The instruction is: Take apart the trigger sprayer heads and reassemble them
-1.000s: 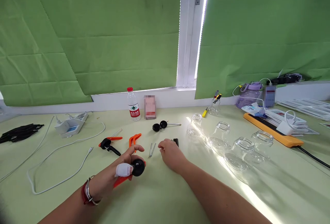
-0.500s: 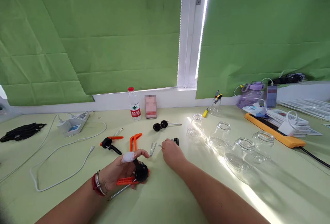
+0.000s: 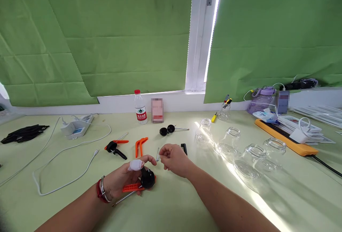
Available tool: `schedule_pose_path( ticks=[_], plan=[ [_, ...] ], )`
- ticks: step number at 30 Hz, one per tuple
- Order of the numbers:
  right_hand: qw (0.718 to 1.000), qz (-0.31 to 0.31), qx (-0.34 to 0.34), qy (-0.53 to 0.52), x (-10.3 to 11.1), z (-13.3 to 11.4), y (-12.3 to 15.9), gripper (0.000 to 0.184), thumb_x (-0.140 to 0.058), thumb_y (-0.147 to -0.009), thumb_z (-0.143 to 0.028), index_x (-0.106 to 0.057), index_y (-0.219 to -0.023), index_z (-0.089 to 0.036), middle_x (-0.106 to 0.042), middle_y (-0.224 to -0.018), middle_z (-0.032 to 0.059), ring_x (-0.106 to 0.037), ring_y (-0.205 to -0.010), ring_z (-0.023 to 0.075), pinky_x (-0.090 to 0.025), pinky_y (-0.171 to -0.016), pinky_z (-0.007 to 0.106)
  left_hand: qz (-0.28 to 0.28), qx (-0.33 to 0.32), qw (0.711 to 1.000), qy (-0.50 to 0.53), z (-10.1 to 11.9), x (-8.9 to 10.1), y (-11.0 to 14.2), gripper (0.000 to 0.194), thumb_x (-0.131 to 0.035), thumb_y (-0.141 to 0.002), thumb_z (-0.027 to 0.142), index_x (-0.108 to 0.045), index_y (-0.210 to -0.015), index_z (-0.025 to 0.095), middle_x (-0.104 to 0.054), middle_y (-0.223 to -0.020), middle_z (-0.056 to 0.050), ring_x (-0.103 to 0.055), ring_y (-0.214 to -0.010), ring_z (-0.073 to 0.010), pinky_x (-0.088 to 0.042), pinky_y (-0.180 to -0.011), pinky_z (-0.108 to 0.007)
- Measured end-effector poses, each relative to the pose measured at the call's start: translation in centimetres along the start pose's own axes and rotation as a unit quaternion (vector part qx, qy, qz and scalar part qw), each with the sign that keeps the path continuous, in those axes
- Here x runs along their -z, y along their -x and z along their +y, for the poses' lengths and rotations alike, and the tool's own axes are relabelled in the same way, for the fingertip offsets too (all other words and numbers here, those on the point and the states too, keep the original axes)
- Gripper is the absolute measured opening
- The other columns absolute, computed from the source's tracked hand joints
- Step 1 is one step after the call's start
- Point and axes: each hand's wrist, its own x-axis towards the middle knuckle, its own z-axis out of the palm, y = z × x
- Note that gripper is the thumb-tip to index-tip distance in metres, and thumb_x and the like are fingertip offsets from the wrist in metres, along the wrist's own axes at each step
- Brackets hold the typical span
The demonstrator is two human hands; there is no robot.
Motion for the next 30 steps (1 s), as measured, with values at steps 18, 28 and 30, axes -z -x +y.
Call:
schedule_pose_path(
  ticks=[18, 28, 30],
  plan=[
    [0.968, -0.074, 0.098, -0.217, -1.3, -2.6, 1.8, 0.007, -0.068, -0.067, -0.017, -0.069, -0.074, -0.019, -0.059, -0.076, -0.0014, -0.054, -0.071, 0.012, -0.044, -0.066, 0.025, 0.002, -0.007, 1.0, -0.015, 0.0, -0.6, -0.2, 0.028, -0.055, -0.073, 0.041, -0.048, -0.092, 0.021, -0.048, -0.075, 0.0, -0.051, -0.06, -0.012, -0.038, -0.044, -0.019],
    [0.969, -0.077, 0.104, -0.211, -1.4, -2.9, 1.8, 0.009, -0.068, -0.065, -0.013, -0.069, -0.07, -0.02, -0.06, -0.076, -0.0021, -0.057, -0.07, 0.0122, -0.046, -0.067, 0.025, 0.002, -0.013, 1.0, -0.027, 0.0, -0.6, -0.2, 0.026, -0.053, -0.075, 0.039, -0.047, -0.093, 0.021, -0.048, -0.073, 0.001, -0.049, -0.057, -0.0109, -0.036, -0.044, -0.019],
    [0.968, -0.078, 0.104, -0.214, -1.4, -3.0, 1.7, 0.008, -0.069, -0.064, -0.014, -0.068, -0.069, -0.02, -0.061, -0.076, -0.0022, -0.057, -0.07, 0.0124, -0.047, -0.067, 0.026, 0.001, -0.009, 1.0, -0.025, 0.0, -0.5, -0.2, 0.028, -0.055, -0.073, 0.04, -0.047, -0.093, 0.021, -0.048, -0.074, 0.0, -0.05, -0.058, -0.011, -0.037, -0.044, -0.019]
  ],
)
